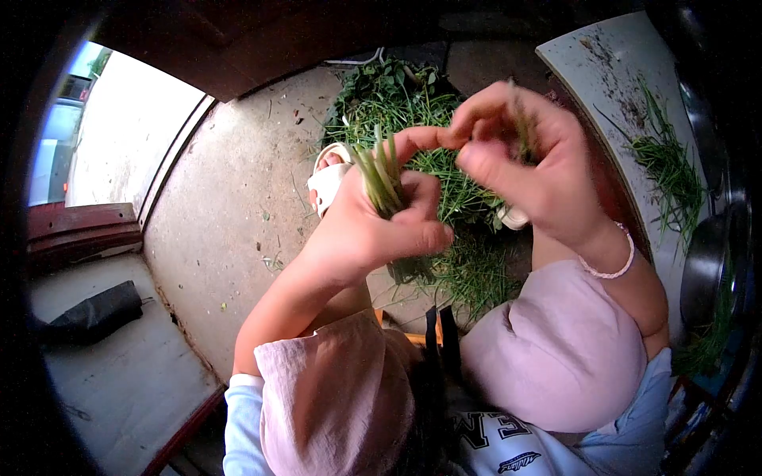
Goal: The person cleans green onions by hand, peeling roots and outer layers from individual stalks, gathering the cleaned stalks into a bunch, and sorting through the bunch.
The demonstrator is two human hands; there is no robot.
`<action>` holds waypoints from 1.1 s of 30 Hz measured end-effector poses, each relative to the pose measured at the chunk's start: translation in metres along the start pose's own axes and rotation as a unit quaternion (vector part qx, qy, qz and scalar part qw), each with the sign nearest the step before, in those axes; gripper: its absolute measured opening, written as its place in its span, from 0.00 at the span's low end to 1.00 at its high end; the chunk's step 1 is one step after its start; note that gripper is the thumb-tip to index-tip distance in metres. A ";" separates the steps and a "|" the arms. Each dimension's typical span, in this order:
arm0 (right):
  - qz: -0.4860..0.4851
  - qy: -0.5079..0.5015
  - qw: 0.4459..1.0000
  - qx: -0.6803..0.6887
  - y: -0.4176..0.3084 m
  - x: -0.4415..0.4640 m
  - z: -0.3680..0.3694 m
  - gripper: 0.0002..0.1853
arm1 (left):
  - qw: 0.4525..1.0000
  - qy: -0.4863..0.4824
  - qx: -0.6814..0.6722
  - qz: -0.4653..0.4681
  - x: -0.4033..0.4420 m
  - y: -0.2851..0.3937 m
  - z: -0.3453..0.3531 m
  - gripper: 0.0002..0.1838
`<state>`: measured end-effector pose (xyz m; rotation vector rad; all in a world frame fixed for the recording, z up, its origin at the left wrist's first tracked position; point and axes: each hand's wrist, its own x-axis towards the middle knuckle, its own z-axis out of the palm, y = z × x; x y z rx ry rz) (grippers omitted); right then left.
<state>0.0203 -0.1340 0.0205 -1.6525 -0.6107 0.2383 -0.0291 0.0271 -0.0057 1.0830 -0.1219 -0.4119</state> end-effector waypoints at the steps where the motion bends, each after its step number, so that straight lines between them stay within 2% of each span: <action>1: -0.040 -0.037 0.998 -0.043 0.000 -0.001 0.001 0.06 | 1.000 0.000 -0.001 0.000 0.000 -0.001 0.002 0.27; 3: -0.128 -0.043 0.984 -0.120 0.006 0.000 0.010 0.08 | 0.999 0.016 0.041 0.003 0.001 -0.001 0.006 0.28; 5: -0.161 -0.036 0.975 -0.147 0.010 0.000 0.016 0.11 | 0.997 0.028 0.074 0.005 0.002 -0.001 0.008 0.29; 6: -0.138 -0.033 0.979 -0.144 0.004 0.000 0.016 0.11 | 0.996 0.033 0.085 0.006 0.001 -0.001 0.008 0.29; 8: -0.145 -0.033 0.977 -0.156 0.006 0.001 0.016 0.10 | 0.998 -0.031 0.042 -0.046 -0.002 -0.001 0.003 0.28; 11: -0.159 -0.038 0.970 -0.181 0.006 0.003 0.016 0.10 | 0.997 -0.055 0.032 -0.044 -0.001 -0.004 0.000 0.27; 14: -0.176 -0.045 0.963 -0.200 0.008 0.003 0.018 0.11 | 0.996 -0.025 0.053 -0.061 -0.001 0.005 0.007 0.27; 18: -0.175 -0.069 0.956 -0.227 0.010 0.001 0.018 0.11 | 0.995 -0.052 0.081 -0.030 -0.001 0.002 0.003 0.26; 21: -0.143 -0.067 0.965 -0.208 0.010 0.001 0.018 0.09 | 0.998 -0.044 0.033 -0.005 -0.002 0.001 0.005 0.25; 25: -0.127 -0.066 0.969 -0.200 0.008 0.001 0.017 0.08 | 0.998 -0.048 -0.017 -0.035 -0.004 -0.001 0.001 0.24; 27: -0.089 -0.039 0.994 -0.060 0.007 0.000 0.019 0.09 | 0.997 -0.050 -0.023 -0.050 -0.007 0.001 0.001 0.23; 29: -0.092 -0.060 0.992 -0.070 0.000 -0.001 0.016 0.10 | 0.967 -0.024 -0.203 -0.152 -0.010 0.009 0.005 0.24; 31: -0.099 -0.074 0.988 -0.095 -0.002 -0.001 0.015 0.15 | 0.961 -0.030 -0.227 -0.156 -0.013 0.007 0.001 0.26; 33: -0.113 -0.074 0.985 -0.109 0.002 0.000 0.015 0.14 | 0.951 -0.033 -0.257 -0.168 -0.016 0.002 -0.005 0.28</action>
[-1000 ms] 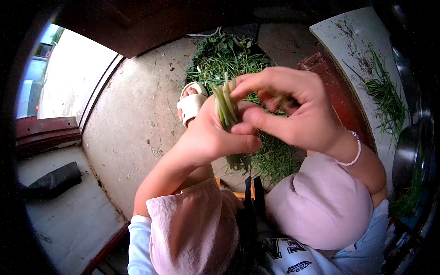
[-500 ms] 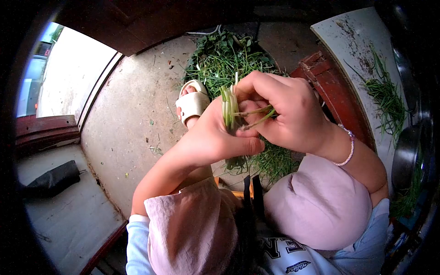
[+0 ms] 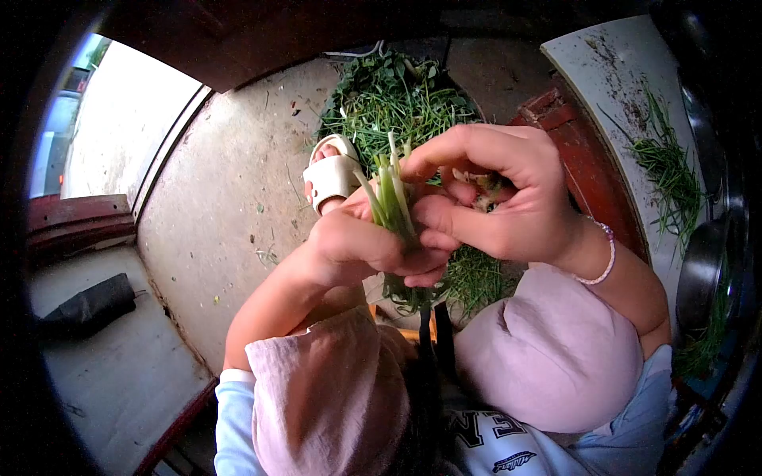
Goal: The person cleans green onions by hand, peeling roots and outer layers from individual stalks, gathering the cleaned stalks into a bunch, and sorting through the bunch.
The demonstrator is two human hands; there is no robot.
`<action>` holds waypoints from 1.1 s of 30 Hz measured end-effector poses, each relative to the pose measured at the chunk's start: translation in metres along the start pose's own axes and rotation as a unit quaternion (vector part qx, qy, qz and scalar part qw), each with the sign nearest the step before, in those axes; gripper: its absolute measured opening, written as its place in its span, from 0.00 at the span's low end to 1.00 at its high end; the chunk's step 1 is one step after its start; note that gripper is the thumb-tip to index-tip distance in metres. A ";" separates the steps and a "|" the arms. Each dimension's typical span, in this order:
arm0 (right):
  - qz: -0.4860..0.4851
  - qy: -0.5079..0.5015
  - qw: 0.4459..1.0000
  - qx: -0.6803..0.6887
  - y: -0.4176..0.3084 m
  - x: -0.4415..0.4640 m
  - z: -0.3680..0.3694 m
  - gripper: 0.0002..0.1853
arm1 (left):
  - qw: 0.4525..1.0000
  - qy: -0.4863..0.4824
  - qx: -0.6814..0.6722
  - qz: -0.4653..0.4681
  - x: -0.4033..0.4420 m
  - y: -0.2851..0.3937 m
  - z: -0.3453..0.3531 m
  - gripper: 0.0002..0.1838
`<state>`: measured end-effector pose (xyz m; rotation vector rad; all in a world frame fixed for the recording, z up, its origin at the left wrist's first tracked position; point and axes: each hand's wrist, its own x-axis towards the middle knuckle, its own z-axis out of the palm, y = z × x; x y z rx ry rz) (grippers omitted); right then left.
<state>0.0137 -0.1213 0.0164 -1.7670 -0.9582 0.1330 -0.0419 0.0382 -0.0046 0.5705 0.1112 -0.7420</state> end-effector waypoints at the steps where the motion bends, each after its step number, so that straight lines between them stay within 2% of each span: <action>1: -0.014 0.000 1.000 -0.016 0.001 0.000 0.000 0.14 | 1.000 0.000 -0.001 0.000 0.000 0.000 0.000 0.28; 5: -0.027 0.000 0.999 -0.029 0.003 -0.001 0.003 0.12 | 0.999 -0.047 -0.005 -0.007 0.003 -0.001 -0.005 0.27; 7: -0.092 0.034 0.995 -0.024 0.007 -0.002 0.009 0.07 | 0.998 -0.056 0.009 -0.016 0.004 0.000 -0.008 0.26; 9: -0.126 0.034 0.990 -0.056 0.010 0.000 0.010 0.06 | 0.983 -0.004 0.181 -0.021 0.004 0.002 -0.005 0.32; 10: -0.142 0.034 0.987 -0.073 0.010 0.000 0.010 0.05 | 0.985 0.040 0.165 0.007 0.003 0.002 0.003 0.29; 11: -0.159 0.034 0.983 -0.089 0.009 0.001 0.011 0.05 | 0.986 0.039 0.164 0.006 0.003 0.001 0.004 0.29; 13: -0.141 0.040 0.980 -0.135 0.006 0.001 0.011 0.06 | 0.967 0.096 0.234 0.006 0.003 0.001 0.005 0.28; 17: -0.164 0.074 0.972 -0.151 0.008 0.000 0.010 0.06 | 0.977 0.023 0.213 -0.016 0.007 0.000 -0.001 0.31; 18: -0.061 0.088 0.994 -0.017 0.002 0.000 0.006 0.05 | 0.980 0.033 0.186 0.061 0.010 -0.003 -0.001 0.32; 19: 0.001 0.089 0.994 0.063 0.004 0.001 0.000 0.04 | 0.977 0.042 0.157 0.138 0.012 -0.004 0.000 0.34; 21: 0.120 0.118 0.959 0.227 0.008 0.002 -0.012 0.04 | 0.968 0.057 0.107 0.220 0.015 0.007 -0.006 0.22; 23: 0.217 0.052 0.911 0.348 0.011 -0.001 -0.019 0.05 | 0.936 0.144 0.115 0.300 0.017 0.010 -0.014 0.17; 25: 0.224 0.049 0.915 0.331 0.011 -0.003 -0.014 0.06 | 0.926 0.177 0.126 0.310 0.013 0.010 -0.005 0.13; 27: 0.232 0.041 0.918 0.318 0.006 -0.004 -0.009 0.08 | 0.908 0.204 0.206 0.304 0.011 0.007 0.003 0.11; 30: 0.295 -0.028 0.870 0.395 0.000 -0.003 -0.011 0.13 | 0.884 0.225 0.244 0.328 0.012 0.007 0.008 0.07; 31: 0.297 -0.031 0.869 0.394 0.000 -0.003 -0.010 0.13 | 0.869 0.235 0.283 0.331 0.014 0.007 0.009 0.07; 33: 0.299 -0.050 0.847 0.437 0.003 -0.004 -0.009 0.12 | 0.865 0.233 0.275 0.350 0.016 0.005 0.013 0.07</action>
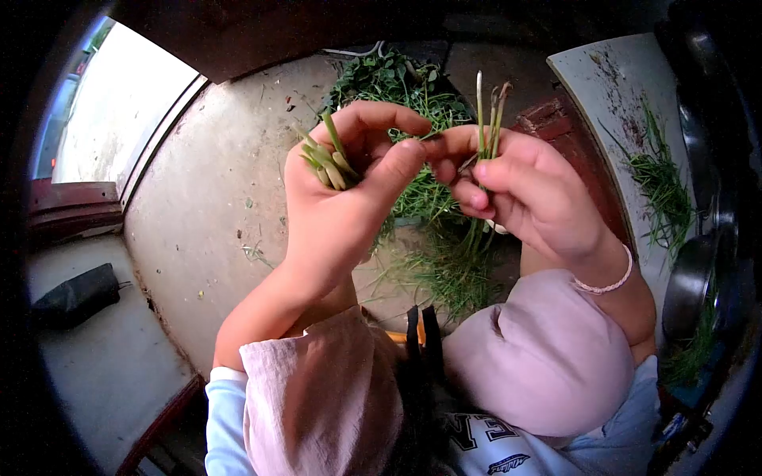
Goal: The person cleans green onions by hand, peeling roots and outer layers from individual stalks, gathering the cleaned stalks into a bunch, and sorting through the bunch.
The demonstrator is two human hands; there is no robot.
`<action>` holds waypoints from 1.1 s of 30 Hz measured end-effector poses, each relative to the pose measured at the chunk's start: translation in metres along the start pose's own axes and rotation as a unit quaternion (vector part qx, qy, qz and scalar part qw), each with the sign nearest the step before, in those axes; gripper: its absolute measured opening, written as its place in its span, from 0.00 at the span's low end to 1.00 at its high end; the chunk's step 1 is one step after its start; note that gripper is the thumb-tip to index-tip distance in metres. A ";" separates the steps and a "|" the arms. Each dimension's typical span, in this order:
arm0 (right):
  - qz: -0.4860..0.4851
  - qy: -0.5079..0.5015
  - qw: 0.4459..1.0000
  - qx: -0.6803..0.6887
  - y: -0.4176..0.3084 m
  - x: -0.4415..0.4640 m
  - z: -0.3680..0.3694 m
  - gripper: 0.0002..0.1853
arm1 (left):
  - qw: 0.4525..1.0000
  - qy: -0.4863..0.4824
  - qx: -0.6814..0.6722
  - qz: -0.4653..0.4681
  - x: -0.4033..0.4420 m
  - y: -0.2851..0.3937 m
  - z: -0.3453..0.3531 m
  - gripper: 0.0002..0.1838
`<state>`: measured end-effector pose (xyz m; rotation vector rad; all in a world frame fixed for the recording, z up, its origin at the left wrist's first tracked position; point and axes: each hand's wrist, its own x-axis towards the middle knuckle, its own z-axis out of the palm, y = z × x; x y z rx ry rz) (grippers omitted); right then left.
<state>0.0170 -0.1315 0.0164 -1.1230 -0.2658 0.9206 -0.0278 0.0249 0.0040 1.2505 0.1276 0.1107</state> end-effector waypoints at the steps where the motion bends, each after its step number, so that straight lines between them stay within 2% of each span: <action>1: -0.016 0.021 0.999 -0.019 0.005 -0.001 0.001 0.11 | 1.000 -0.007 0.015 0.010 -0.001 0.001 0.001 0.07; 2: -0.014 0.021 0.999 -0.020 0.006 -0.003 0.005 0.11 | 0.999 -0.014 0.031 0.021 -0.002 0.001 0.002 0.07; 3: -0.003 0.014 1.000 -0.027 0.005 -0.004 0.009 0.10 | 0.993 -0.035 0.082 0.072 0.000 -0.002 -0.001 0.06; 4: 0.009 0.005 0.999 -0.033 0.005 -0.004 0.011 0.10 | 0.994 -0.034 0.081 0.071 -0.002 -0.001 -0.001 0.06; 5: 0.030 -0.040 0.995 -0.082 0.009 -0.004 0.003 0.09 | 0.996 -0.047 0.072 0.028 -0.004 0.001 -0.001 0.05; 6: 0.032 -0.040 0.995 -0.083 0.008 -0.004 0.005 0.09 | 0.996 -0.060 0.063 -0.015 -0.005 0.004 -0.001 0.03; 10: 0.002 -0.047 0.995 -0.090 0.008 -0.004 0.014 0.08 | 0.995 -0.081 -0.003 -0.052 -0.005 0.009 -0.001 0.04; 12: 0.012 0.011 0.992 -0.126 0.005 -0.003 0.015 0.08 | 0.995 -0.061 -0.019 -0.081 -0.005 0.008 -0.001 0.04; 14: -0.023 0.038 0.989 -0.144 0.007 -0.001 0.015 0.09 | 0.998 -0.031 -0.048 -0.027 -0.002 0.002 -0.004 0.04; 16: -0.134 0.107 0.966 -0.195 0.006 0.003 0.011 0.11 | 0.998 -0.010 -0.032 -0.044 -0.002 0.003 -0.011 0.06; 17: -0.151 0.115 0.955 -0.229 0.004 0.004 0.008 0.14 | 0.999 -0.001 -0.041 -0.035 -0.003 0.002 -0.012 0.07; 19: -0.163 0.143 0.956 -0.199 0.003 0.005 -0.003 0.14 | 0.998 0.008 -0.051 -0.026 -0.002 0.002 -0.016 0.07; 21: -0.188 0.208 0.949 -0.145 0.001 0.006 -0.009 0.12 | 0.991 -0.022 -0.127 -0.044 -0.002 0.001 -0.020 0.07; 24: -0.164 0.206 0.956 -0.127 -0.012 -0.004 -0.022 0.13 | 0.985 -0.047 -0.156 -0.047 -0.002 0.002 -0.020 0.07; 25: -0.165 0.221 0.951 -0.141 -0.013 -0.006 -0.014 0.09 | 0.985 -0.047 -0.158 -0.046 -0.002 0.002 -0.018 0.07; 26: -0.164 0.220 0.951 -0.143 -0.011 -0.005 -0.007 0.09 | 0.989 -0.034 -0.139 -0.040 -0.003 0.002 -0.015 0.08; 27: -0.190 0.181 0.940 -0.219 -0.008 -0.003 0.000 0.07 | 0.992 -0.020 -0.119 -0.034 -0.004 0.002 -0.013 0.08; 29: -0.181 0.127 0.923 -0.317 -0.007 -0.005 0.011 0.03 | 0.993 -0.021 -0.111 -0.045 -0.004 0.003 -0.011 0.08; 33: -0.172 0.116 0.924 -0.320 0.004 -0.003 0.016 0.04 | 0.993 -0.026 -0.096 -0.067 -0.006 0.006 -0.008 0.07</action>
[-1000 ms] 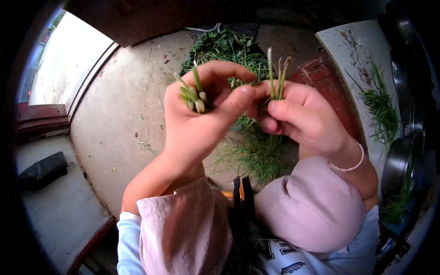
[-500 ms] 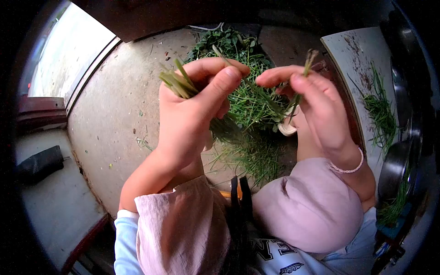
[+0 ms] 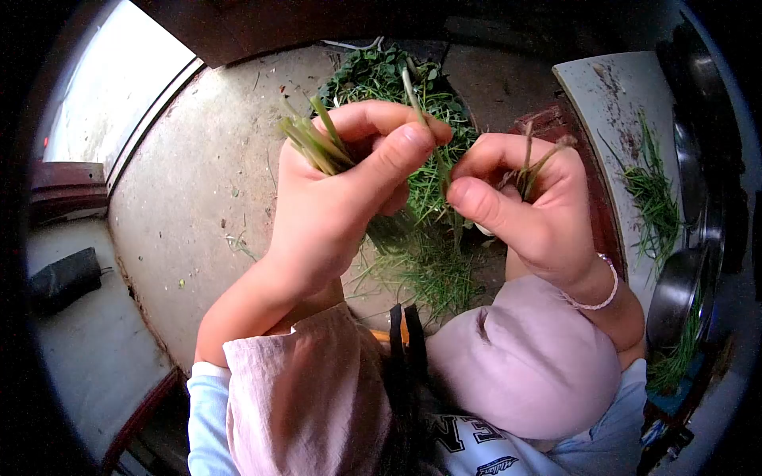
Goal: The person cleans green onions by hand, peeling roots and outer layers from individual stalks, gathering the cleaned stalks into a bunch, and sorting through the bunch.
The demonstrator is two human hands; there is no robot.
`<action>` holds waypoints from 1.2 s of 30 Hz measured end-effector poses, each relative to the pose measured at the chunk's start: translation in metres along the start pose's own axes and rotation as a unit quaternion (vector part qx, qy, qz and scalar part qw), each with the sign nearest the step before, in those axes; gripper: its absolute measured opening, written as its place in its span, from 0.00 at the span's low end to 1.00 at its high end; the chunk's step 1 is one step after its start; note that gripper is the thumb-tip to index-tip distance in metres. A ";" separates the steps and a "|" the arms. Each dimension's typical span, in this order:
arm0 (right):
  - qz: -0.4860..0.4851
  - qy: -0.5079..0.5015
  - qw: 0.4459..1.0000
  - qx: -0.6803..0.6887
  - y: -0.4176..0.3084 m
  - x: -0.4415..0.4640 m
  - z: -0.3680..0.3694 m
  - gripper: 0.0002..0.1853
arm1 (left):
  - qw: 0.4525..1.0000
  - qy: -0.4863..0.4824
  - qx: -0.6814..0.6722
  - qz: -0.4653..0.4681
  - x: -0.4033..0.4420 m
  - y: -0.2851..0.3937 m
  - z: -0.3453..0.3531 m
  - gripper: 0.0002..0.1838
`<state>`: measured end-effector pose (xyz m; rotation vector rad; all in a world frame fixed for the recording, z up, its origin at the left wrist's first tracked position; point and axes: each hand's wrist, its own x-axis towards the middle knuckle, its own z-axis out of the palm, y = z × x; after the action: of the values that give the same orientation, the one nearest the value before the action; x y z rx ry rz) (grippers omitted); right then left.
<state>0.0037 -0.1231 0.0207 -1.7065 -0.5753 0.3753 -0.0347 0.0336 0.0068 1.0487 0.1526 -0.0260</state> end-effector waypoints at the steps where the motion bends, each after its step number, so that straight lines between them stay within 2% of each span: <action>1: 0.024 -0.001 1.000 0.011 -0.002 0.001 0.000 0.04 | 1.000 0.001 0.000 0.000 -0.001 0.000 0.001 0.07; 3: 0.047 -0.003 0.999 0.022 -0.007 0.002 -0.002 0.05 | 0.996 -0.002 0.074 0.044 -0.001 0.000 0.005 0.06; 4: 0.059 -0.021 0.998 0.028 -0.010 0.002 -0.004 0.04 | 0.986 -0.043 0.148 0.059 0.000 -0.001 -0.001 0.04; 8: 0.065 -0.032 0.997 0.022 -0.011 0.004 -0.005 0.06 | 0.983 -0.040 0.164 0.073 0.001 -0.005 0.001 0.04; 11: 0.038 -0.039 0.995 0.088 -0.001 0.002 -0.006 0.06 | 0.950 -0.008 0.259 0.172 0.004 -0.009 0.002 0.02; 12: 0.038 -0.040 0.995 0.087 -0.002 0.001 -0.007 0.06 | 0.955 0.028 0.239 0.174 0.005 -0.008 0.003 0.03; 13: 0.055 -0.067 0.992 0.097 -0.004 0.001 -0.008 0.06 | 0.938 0.075 0.257 0.221 0.011 -0.012 0.000 0.03; 15: 0.071 -0.094 0.987 0.107 -0.006 0.000 -0.008 0.06 | 0.905 0.132 0.327 0.239 0.021 -0.012 -0.012 0.03; 16: 0.061 -0.102 0.987 0.105 -0.006 -0.001 -0.009 0.06 | 0.919 0.163 0.310 0.179 0.023 -0.009 -0.015 0.03; 19: 0.053 -0.099 0.988 0.105 -0.008 -0.003 -0.009 0.05 | 0.912 0.198 0.311 0.180 0.035 -0.017 -0.037 0.02; 21: 0.038 -0.077 0.989 0.124 -0.009 -0.002 -0.009 0.05 | 0.923 0.159 0.276 0.215 0.030 -0.021 -0.031 0.04; 23: 0.042 -0.073 0.989 0.124 -0.011 -0.001 -0.008 0.05 | 0.960 0.063 0.243 0.122 0.012 -0.007 -0.012 0.07; 25: 0.044 -0.071 0.989 0.124 -0.010 0.000 -0.008 0.05 | 0.978 -0.056 0.179 0.093 0.003 -0.002 -0.003 0.05; 27: 0.045 -0.081 0.985 0.147 -0.006 -0.001 -0.006 0.06 | 0.964 -0.116 0.145 0.189 0.006 -0.010 -0.003 0.03; 28: 0.045 -0.080 0.985 0.147 -0.005 -0.001 -0.006 0.06 | 0.953 -0.115 0.136 0.247 0.009 -0.014 -0.003 0.03; 31: 0.022 -0.070 0.990 0.123 -0.003 -0.002 -0.004 0.07 | 0.947 -0.088 0.142 0.275 0.010 -0.015 0.000 0.04; 33: -0.038 -0.050 0.998 0.015 -0.007 -0.001 -0.003 0.07 | 0.950 -0.080 0.158 0.258 0.007 -0.013 -0.001 0.04; 36: -0.073 -0.038 0.997 -0.004 0.000 0.000 -0.002 0.08 | 0.946 -0.071 0.188 0.255 0.005 -0.014 -0.002 0.05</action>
<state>0.0048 -0.1250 0.0210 -1.6525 -0.7531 0.3353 -0.0312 0.0285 -0.0073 1.4375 -0.2691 0.3492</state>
